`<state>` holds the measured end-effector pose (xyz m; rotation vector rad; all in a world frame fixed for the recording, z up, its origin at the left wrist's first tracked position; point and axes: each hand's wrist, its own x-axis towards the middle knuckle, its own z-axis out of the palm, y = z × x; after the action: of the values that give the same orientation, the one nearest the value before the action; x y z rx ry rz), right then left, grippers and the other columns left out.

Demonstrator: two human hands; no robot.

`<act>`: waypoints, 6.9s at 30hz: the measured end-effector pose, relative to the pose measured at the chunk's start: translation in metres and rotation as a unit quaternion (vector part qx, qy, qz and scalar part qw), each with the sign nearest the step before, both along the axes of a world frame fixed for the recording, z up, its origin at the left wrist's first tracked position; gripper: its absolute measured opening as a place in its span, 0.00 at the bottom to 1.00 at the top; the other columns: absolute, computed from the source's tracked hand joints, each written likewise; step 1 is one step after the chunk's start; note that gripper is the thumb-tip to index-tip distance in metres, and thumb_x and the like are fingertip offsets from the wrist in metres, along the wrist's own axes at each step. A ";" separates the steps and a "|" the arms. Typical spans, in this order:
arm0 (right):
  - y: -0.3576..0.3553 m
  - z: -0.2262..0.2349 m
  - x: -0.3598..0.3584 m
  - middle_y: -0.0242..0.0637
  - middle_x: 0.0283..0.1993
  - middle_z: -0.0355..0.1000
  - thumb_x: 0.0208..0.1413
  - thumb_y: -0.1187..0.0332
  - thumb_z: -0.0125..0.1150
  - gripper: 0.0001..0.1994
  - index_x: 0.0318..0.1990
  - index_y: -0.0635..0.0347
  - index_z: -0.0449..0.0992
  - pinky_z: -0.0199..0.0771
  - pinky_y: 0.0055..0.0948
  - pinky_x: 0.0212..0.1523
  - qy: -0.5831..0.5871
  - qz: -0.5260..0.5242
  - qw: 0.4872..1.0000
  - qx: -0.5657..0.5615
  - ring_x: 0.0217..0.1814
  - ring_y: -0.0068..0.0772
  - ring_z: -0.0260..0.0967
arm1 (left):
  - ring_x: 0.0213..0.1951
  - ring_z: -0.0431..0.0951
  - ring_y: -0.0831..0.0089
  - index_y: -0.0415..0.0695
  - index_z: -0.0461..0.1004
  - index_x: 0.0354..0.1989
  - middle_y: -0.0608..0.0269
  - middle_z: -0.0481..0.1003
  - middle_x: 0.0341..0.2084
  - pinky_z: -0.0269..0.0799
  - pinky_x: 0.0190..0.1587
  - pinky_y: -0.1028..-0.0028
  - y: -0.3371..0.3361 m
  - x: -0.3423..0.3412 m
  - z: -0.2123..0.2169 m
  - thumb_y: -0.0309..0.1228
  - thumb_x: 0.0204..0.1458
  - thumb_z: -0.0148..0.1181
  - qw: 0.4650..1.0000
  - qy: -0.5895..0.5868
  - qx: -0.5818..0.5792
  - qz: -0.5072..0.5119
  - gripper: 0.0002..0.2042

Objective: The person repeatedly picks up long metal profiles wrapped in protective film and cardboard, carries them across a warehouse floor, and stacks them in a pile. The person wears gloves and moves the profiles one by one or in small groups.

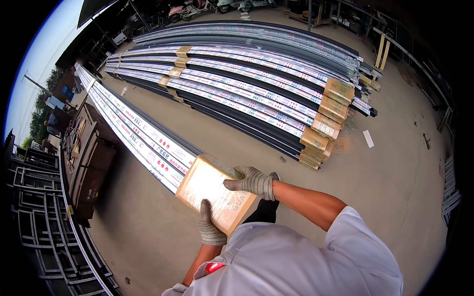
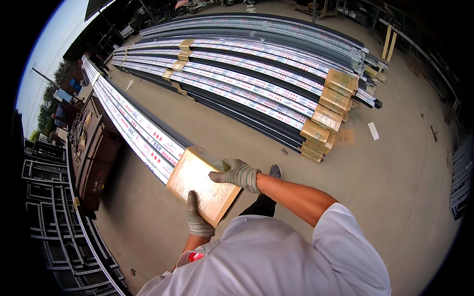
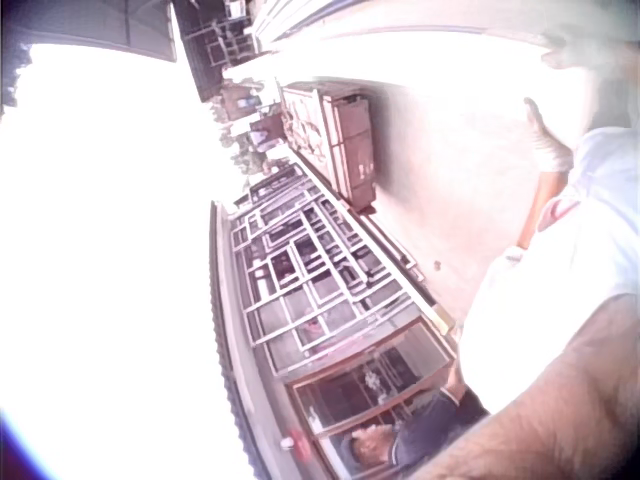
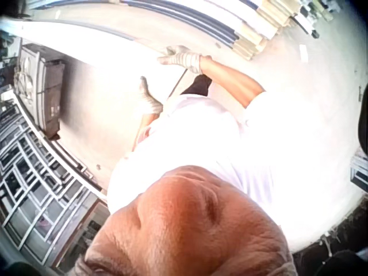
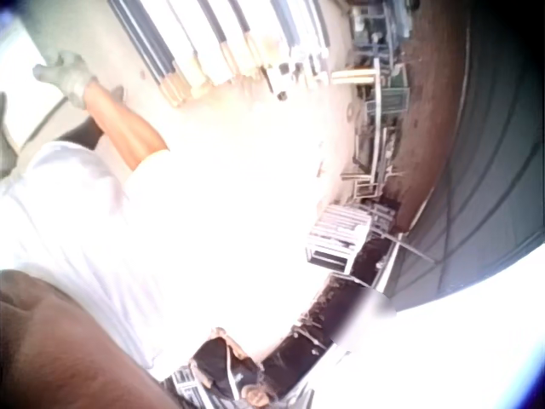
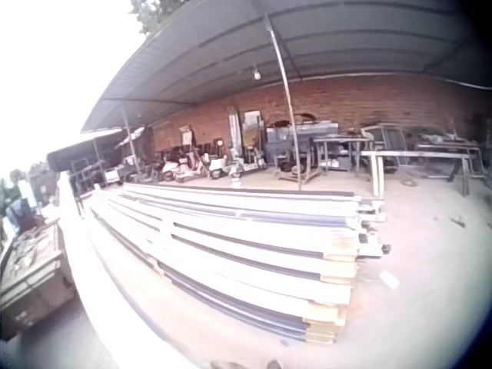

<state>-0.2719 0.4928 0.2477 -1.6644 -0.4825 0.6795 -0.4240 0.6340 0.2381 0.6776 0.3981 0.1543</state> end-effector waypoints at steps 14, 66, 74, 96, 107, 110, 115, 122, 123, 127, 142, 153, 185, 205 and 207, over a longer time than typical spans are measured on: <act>-0.260 -0.092 0.231 0.48 0.49 0.75 0.42 0.41 0.73 0.42 0.55 0.70 0.71 0.72 0.31 0.53 0.014 -0.035 0.984 -0.174 0.52 0.39 0.74 | 0.56 0.73 0.58 0.44 0.59 0.65 0.54 0.70 0.57 0.71 0.60 0.57 -0.242 0.250 -0.092 0.49 0.53 0.66 0.992 0.084 -0.089 -0.044 0.36; -0.693 -0.102 0.645 0.57 0.58 0.67 0.50 0.48 0.66 0.38 0.62 0.67 0.66 0.66 0.43 0.61 -0.203 -0.130 0.942 -0.235 0.61 0.55 0.65 | 0.51 0.74 0.60 0.37 0.55 0.58 0.47 0.73 0.49 0.69 0.55 0.66 -0.710 0.704 -0.122 0.41 0.54 0.66 0.904 0.228 0.320 0.171 0.33; -0.690 -0.110 0.650 0.58 0.60 0.66 0.50 0.48 0.67 0.40 0.63 0.68 0.64 0.66 0.42 0.62 -0.179 -0.124 0.950 -0.223 0.62 0.54 0.66 | 0.50 0.74 0.61 0.35 0.54 0.59 0.48 0.73 0.48 0.69 0.54 0.66 -0.708 0.705 -0.132 0.39 0.53 0.67 0.911 0.185 0.312 0.196 0.34; -0.694 -0.108 0.651 0.59 0.58 0.67 0.54 0.48 0.63 0.38 0.63 0.70 0.62 0.65 0.43 0.62 -0.227 -0.066 0.948 -0.213 0.61 0.57 0.66 | 0.49 0.78 0.57 0.29 0.65 0.59 0.43 0.77 0.46 0.71 0.53 0.66 -0.769 0.647 -0.120 0.54 0.54 0.62 0.868 0.338 0.338 0.133 0.38; -0.765 -0.186 0.691 0.46 0.53 0.74 0.66 0.43 0.45 0.30 0.58 0.62 0.70 0.69 0.41 0.53 -0.030 -0.030 0.985 -0.169 0.53 0.48 0.71 | 0.37 0.81 0.61 0.34 0.76 0.48 0.50 0.81 0.33 0.75 0.45 0.65 -0.949 0.331 -0.257 0.54 0.53 0.54 0.784 0.601 0.108 0.113 0.30; -0.806 -0.217 0.668 0.47 0.57 0.71 0.66 0.41 0.41 0.31 0.61 0.58 0.68 0.66 0.44 0.59 0.039 -0.097 0.920 -0.377 0.58 0.52 0.69 | 0.28 0.78 0.67 0.35 0.76 0.44 0.57 0.79 0.26 0.74 0.38 0.65 -0.998 0.262 -0.254 0.49 0.55 0.53 0.763 0.597 0.013 0.247 0.25; -0.868 -0.248 0.624 0.44 0.51 0.73 0.64 0.46 0.44 0.27 0.59 0.57 0.71 0.70 0.43 0.47 -0.081 0.215 0.844 -0.484 0.46 0.46 0.71 | 0.29 0.78 0.70 0.36 0.76 0.46 0.58 0.79 0.29 0.75 0.37 0.66 -1.036 0.240 -0.216 0.48 0.57 0.53 0.744 0.551 -0.035 0.376 0.24; -0.831 -0.153 0.392 0.34 0.29 0.71 0.63 0.57 0.53 0.18 0.49 0.65 0.74 0.69 0.30 0.26 -0.043 0.412 0.815 -0.405 0.23 0.27 0.66 | 0.45 0.80 0.64 0.38 0.69 0.56 0.54 0.79 0.43 0.74 0.44 0.65 -1.114 0.216 -0.209 0.52 0.62 0.47 0.801 0.391 -0.139 0.431 0.28; -0.820 -0.134 0.352 0.32 0.25 0.68 0.65 0.60 0.53 0.14 0.45 0.64 0.73 0.65 0.27 0.22 -0.080 0.432 0.807 -0.395 0.20 0.23 0.63 | 0.46 0.80 0.63 0.39 0.69 0.56 0.54 0.78 0.45 0.74 0.46 0.64 -1.124 0.207 -0.203 0.53 0.61 0.46 0.798 0.355 -0.163 0.459 0.28; -0.783 -0.176 0.244 0.36 0.37 0.74 0.66 0.57 0.53 0.18 0.53 0.62 0.73 0.76 0.31 0.35 0.022 0.598 0.729 -0.333 0.33 0.30 0.73 | 0.51 0.77 0.61 0.40 0.68 0.58 0.53 0.75 0.50 0.72 0.54 0.61 -1.147 0.145 -0.179 0.57 0.62 0.44 0.757 0.208 -0.193 0.589 0.31; -0.992 -0.169 -0.200 0.32 0.27 0.73 0.66 0.46 0.49 0.26 0.30 0.62 0.76 0.72 0.32 0.32 -0.105 0.867 0.454 -0.174 0.28 0.25 0.67 | 0.67 0.59 0.65 0.44 0.51 0.71 0.58 0.59 0.67 0.53 0.69 0.62 -1.266 -0.044 -0.132 0.60 0.61 0.45 0.473 -0.128 -0.109 0.865 0.39; -1.107 -0.204 -0.448 0.57 0.25 0.73 0.67 0.43 0.37 0.35 0.28 0.70 0.77 0.70 0.47 0.35 -0.205 0.957 0.202 -0.030 0.28 0.52 0.72 | 0.61 0.66 0.71 0.50 0.62 0.65 0.65 0.66 0.62 0.60 0.65 0.66 -1.366 -0.233 -0.134 0.54 0.62 0.50 0.294 -0.085 -0.101 0.947 0.28; -1.616 -0.173 -1.081 0.28 0.29 0.76 0.64 0.58 0.55 0.17 0.38 0.64 0.82 0.74 0.24 0.35 -0.021 0.987 -0.034 -0.158 0.32 0.17 0.70 | 0.56 0.74 0.68 0.44 0.63 0.64 0.62 0.72 0.54 0.67 0.65 0.65 -1.893 -0.829 -0.166 0.51 0.63 0.51 0.260 -0.116 -0.037 0.958 0.28; -1.940 -0.177 -1.634 0.33 0.21 0.74 0.64 0.52 0.50 0.20 0.35 0.59 0.81 0.72 0.26 0.26 -0.054 0.994 -0.085 0.037 0.21 0.21 0.69 | 0.67 0.62 0.57 0.31 0.54 0.67 0.45 0.62 0.65 0.62 0.66 0.59 -2.260 -1.197 -0.182 0.41 0.65 0.50 0.154 0.097 -0.096 0.979 0.30; -1.989 -0.128 -1.670 0.31 0.20 0.72 0.64 0.52 0.50 0.19 0.37 0.57 0.80 0.72 0.26 0.26 -0.179 0.966 -0.181 0.046 0.20 0.22 0.69 | 0.65 0.65 0.56 0.32 0.56 0.67 0.45 0.65 0.63 0.63 0.65 0.59 -2.307 -1.272 -0.183 0.42 0.61 0.58 0.135 0.224 -0.089 0.961 0.33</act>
<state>-1.9419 -1.4964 0.1200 -0.7754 1.9671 -0.9785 -1.6956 -1.6732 0.0549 -0.6355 1.7061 2.4666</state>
